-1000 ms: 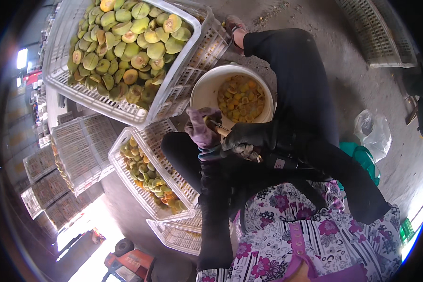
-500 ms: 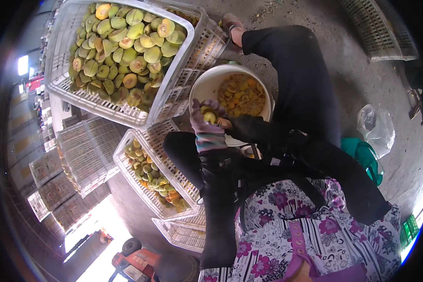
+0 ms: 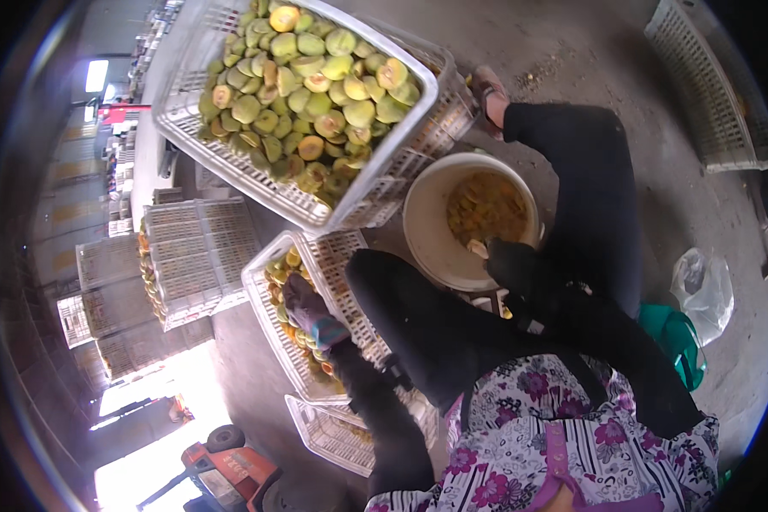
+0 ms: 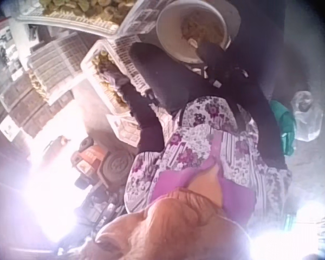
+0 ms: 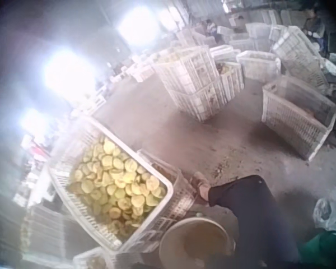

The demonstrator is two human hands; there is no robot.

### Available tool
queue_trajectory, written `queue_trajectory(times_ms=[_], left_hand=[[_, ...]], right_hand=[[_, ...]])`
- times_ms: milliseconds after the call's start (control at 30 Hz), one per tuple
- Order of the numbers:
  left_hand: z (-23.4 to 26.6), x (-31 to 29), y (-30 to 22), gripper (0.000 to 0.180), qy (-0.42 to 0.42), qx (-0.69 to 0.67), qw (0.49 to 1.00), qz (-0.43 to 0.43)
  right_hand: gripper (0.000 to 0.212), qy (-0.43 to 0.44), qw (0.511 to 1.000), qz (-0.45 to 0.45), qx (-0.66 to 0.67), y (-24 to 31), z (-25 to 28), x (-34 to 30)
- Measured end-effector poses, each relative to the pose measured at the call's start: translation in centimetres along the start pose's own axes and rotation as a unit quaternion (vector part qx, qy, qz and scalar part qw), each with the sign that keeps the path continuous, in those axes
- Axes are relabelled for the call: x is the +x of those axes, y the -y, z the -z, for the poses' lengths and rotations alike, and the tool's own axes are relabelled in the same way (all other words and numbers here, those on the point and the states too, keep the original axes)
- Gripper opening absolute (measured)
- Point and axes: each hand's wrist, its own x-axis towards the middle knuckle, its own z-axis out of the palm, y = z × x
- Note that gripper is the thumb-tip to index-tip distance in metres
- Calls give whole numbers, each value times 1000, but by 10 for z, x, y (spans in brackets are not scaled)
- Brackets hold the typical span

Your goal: The recorder uses a small knife to pit and slice small green fruits from a crate into a bucket.

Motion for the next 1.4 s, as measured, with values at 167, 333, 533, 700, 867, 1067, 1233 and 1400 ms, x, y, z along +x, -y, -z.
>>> queue_trajectory(times_ms=[167, 333, 533, 700, 867, 1067, 1233, 1400], left_hand=[[-14, 28, -12, 37, 51, 24, 992, -115], [-98, 18, -147, 55, 163, 281, 938, -122], [-154, 45, -138, 35, 217, 206, 893, -337], [-134, 34, -116, 18, 329, -403, 854, -7], [-89, 1, -69, 29, 389, -705, 570, 162], [-98, -102, -58, 38, 415, -641, 569, 304], [-101, -124, -55, 38, 439, -610, 613, 243], [-99, -134, -64, 37, 416, -579, 684, 153]], right_hand=[[19, -26, 1000, -2, 11, 8, -7, 8], [18, -66, 994, 77, 28, 6, -9, 3], [20, -85, 995, 42, 41, 11, -1, 2], [23, -85, 996, -13, 22, 14, 6, 3], [27, -48, 998, 6, 36, 23, 16, 2], [39, -48, 975, 48, 211, 33, 18, 2], [37, 9, 994, 11, 113, 51, 28, -6], [27, -23, 996, -8, 83, 43, 23, -4]])
